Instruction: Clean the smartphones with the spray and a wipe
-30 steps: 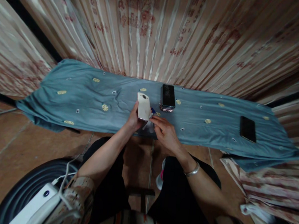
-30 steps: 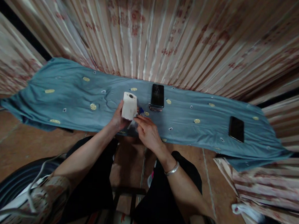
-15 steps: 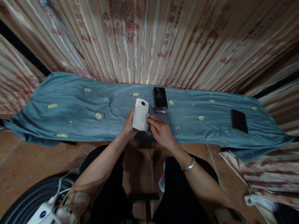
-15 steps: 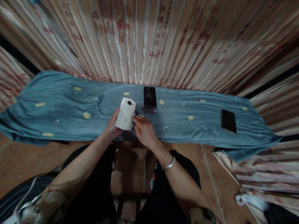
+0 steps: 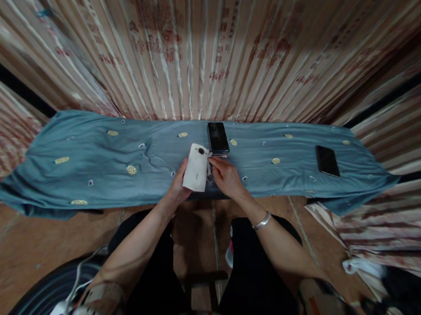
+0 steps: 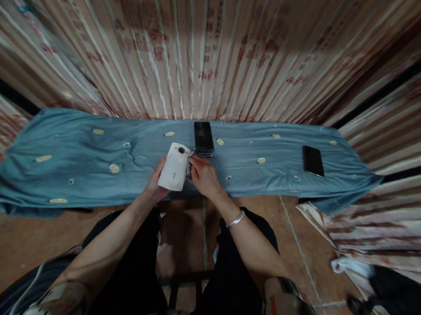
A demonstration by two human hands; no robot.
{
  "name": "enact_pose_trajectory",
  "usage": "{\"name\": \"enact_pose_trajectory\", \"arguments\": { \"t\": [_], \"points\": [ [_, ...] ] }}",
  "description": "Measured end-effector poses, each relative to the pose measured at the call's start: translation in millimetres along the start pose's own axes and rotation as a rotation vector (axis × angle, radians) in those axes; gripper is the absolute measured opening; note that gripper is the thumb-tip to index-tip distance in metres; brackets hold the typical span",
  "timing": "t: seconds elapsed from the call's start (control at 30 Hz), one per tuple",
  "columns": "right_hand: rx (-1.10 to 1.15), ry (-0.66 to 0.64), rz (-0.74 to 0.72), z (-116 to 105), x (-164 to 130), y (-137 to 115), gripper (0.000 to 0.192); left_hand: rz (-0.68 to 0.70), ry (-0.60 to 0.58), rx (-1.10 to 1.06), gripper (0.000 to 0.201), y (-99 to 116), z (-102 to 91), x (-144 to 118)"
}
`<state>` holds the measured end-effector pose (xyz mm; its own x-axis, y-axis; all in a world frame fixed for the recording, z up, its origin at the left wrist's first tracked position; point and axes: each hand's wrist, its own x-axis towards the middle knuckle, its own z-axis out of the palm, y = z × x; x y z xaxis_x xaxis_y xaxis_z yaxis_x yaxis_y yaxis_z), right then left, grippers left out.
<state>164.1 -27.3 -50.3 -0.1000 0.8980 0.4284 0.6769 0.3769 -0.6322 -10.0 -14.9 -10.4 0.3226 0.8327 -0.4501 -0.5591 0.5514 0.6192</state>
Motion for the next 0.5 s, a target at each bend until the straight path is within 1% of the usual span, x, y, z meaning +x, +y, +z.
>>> {"name": "enact_pose_trajectory", "arguments": {
  "t": [0.1,0.2,0.37,0.43,0.5],
  "points": [
    [0.004,0.019,0.010,-0.3,1.4,3.9,0.045,-0.028,-0.046,0.006,0.053,0.3,-0.3,-1.8],
    [-0.003,0.034,0.011,-2.1,2.5,6.0,0.045,-0.049,-0.061,0.016,0.057,0.2,-1.8,-2.3],
    [-0.014,0.051,0.004,-5.5,3.4,7.7,0.046,-0.063,-0.099,0.047,0.059,-1.4,-4.4,-1.5],
    [-0.021,0.055,0.001,-6.1,3.9,7.5,0.045,-0.054,-0.100,0.058,0.059,-2.0,-3.4,-1.8],
    [-0.027,0.060,-0.004,-6.4,4.7,6.8,0.044,-0.053,-0.075,0.069,0.057,-2.4,-1.0,-2.7]
  ]
}}
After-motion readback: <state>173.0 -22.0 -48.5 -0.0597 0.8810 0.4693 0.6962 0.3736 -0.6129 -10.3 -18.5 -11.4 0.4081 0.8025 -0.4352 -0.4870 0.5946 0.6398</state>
